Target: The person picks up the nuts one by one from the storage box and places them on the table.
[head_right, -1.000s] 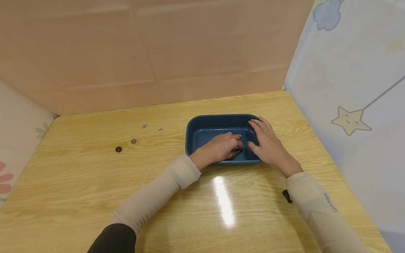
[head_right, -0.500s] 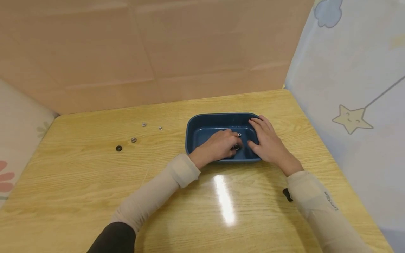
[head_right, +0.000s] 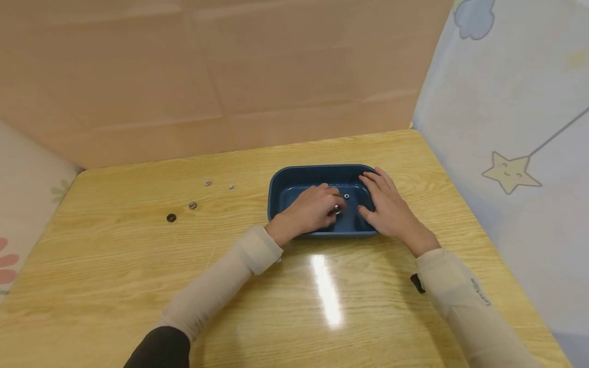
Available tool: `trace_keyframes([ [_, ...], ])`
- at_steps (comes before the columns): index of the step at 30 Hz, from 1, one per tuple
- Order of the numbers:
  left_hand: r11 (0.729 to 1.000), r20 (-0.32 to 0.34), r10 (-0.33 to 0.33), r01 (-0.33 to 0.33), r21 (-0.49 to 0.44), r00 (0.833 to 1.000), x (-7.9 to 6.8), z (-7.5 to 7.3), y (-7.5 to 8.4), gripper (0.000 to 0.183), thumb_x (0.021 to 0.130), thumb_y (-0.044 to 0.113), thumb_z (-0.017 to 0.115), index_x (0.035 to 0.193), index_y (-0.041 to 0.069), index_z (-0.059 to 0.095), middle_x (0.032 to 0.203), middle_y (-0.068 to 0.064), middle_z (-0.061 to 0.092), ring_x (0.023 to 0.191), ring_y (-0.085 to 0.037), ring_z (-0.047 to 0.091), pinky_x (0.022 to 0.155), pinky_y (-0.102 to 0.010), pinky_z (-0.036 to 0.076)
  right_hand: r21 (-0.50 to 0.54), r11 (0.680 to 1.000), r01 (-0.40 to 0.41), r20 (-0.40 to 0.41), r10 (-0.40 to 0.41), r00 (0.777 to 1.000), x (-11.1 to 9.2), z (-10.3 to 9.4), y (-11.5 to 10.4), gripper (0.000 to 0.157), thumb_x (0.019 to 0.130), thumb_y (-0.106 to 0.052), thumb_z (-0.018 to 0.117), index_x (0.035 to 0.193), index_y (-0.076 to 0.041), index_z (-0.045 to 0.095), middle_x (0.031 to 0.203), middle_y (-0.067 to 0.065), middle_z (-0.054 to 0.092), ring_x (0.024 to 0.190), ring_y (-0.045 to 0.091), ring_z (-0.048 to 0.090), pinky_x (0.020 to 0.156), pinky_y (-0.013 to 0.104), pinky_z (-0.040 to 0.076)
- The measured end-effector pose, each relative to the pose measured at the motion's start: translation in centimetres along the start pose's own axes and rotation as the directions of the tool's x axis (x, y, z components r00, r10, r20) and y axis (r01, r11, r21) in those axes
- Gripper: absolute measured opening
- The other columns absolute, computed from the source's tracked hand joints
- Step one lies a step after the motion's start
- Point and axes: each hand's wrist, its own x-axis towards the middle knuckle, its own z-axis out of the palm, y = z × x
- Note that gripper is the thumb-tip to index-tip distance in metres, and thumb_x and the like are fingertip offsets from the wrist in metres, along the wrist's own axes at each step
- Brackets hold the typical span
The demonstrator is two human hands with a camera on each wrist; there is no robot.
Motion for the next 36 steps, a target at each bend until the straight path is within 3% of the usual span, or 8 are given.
trace_keyframes([
  [28, 0.998, -0.157, -0.053, 0.060, 0.034, 0.986, -4.0, -2.6, -2.6, 0.027, 0.095, 0.014, 0.059, 0.116, 0.024, 0.074, 0.115, 0.007, 0.068, 0.088, -0.017, 0.054, 0.067, -0.025, 0.039, -0.005, 1.000, -0.007, -0.003, 0.007, 1.000, 0.1, 0.1, 0.2, 0.070, 0.094, -0.015, 0.063, 0.151, 0.007, 0.029, 0.157, 0.029, 0.024, 0.151, 0.045, 0.004, 0.115, 0.069, 0.015],
  [36, 0.995, -0.199, -0.087, 0.095, 0.029, 0.976, -5.4, -2.9, -3.3, 0.025, 0.094, 0.014, 0.063, 0.115, 0.022, 0.074, 0.111, 0.005, 0.069, 0.094, -0.019, 0.056, 0.077, -0.031, 0.046, -0.009, 1.000, -0.009, 0.003, 0.009, 1.000, 0.1, 0.1, 0.2, 0.070, 0.094, -0.016, 0.063, 0.152, 0.006, 0.029, 0.157, 0.028, 0.023, 0.151, 0.044, 0.004, 0.115, 0.069, 0.015],
])
